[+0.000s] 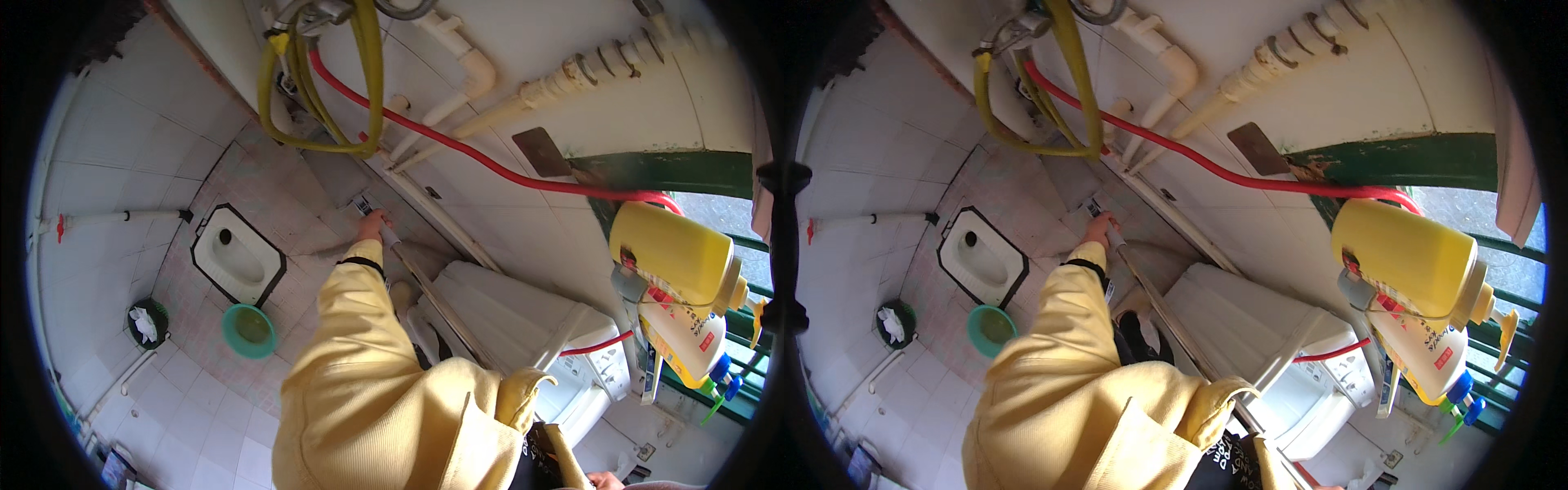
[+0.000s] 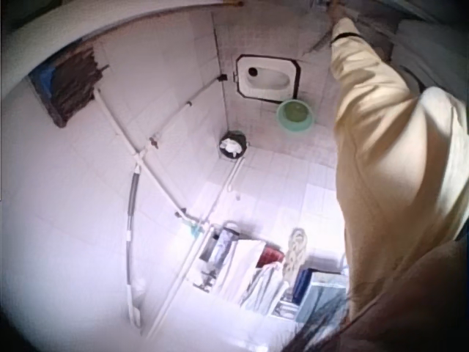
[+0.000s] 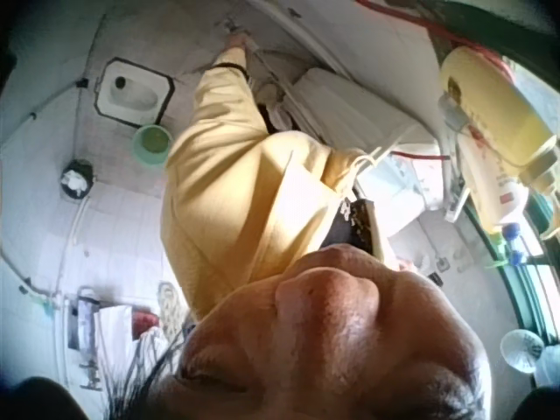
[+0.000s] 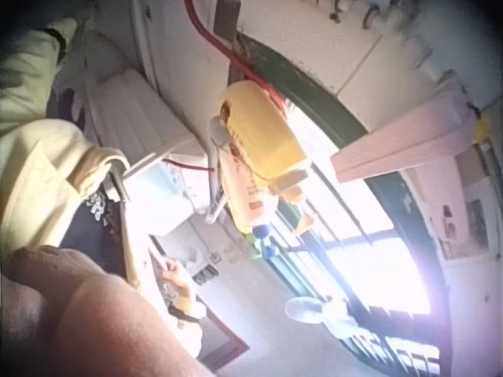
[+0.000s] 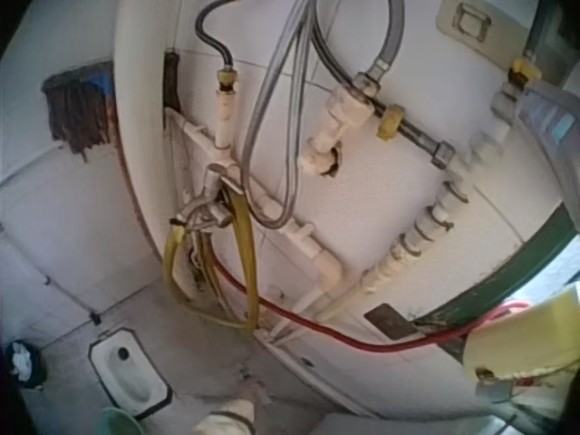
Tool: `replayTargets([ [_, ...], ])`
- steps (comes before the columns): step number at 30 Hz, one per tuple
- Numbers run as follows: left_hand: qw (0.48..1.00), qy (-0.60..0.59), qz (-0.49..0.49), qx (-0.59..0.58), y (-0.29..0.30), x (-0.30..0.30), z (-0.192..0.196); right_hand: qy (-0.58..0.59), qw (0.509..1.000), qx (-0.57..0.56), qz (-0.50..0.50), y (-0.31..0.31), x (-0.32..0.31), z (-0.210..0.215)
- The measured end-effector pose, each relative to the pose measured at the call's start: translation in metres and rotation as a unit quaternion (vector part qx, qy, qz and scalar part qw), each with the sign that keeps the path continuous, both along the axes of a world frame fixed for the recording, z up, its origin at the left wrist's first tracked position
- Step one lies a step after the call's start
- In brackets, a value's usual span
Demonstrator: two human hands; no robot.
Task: The person mops the floor with a flat mop, moving through a garage area with a red three-wheeled vehicle, then onto an outdoor patio with a clothes rack, and finally into an indoor room and bathroom. The person uses a long-handled mop to clean the floor surfaces continuously.
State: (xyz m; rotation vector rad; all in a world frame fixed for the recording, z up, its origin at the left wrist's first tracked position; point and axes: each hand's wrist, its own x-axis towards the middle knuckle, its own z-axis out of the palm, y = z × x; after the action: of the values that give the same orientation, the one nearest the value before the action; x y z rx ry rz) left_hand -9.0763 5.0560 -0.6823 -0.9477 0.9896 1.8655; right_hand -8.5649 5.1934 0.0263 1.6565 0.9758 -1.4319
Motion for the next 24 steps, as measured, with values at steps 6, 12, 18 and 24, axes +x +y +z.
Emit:
replayTargets([
  [6, 0.994, 0.037, -0.094, -0.036, 0.03, 0.068, 0.069, -0.092, 0.933, 0.118, 0.326, -0.011, -0.074, -0.087],
  [12, 0.988, -0.142, -0.057, 0.015, 0.059, 0.156, 0.127, 0.07, 0.959, 0.046, 0.269, 0.01, -0.188, -0.218],
  [18, 0.986, -0.14, 0.001, 0.092, 0.066, 0.126, 0.123, 0.074, 0.897, 0.129, 0.416, 0.025, -0.209, -0.233],
  [24, 0.992, -0.113, -0.013, 0.055, 0.069, 0.127, 0.135, 0.149, 0.693, 0.158, 0.687, 0.032, -0.228, -0.26],
])
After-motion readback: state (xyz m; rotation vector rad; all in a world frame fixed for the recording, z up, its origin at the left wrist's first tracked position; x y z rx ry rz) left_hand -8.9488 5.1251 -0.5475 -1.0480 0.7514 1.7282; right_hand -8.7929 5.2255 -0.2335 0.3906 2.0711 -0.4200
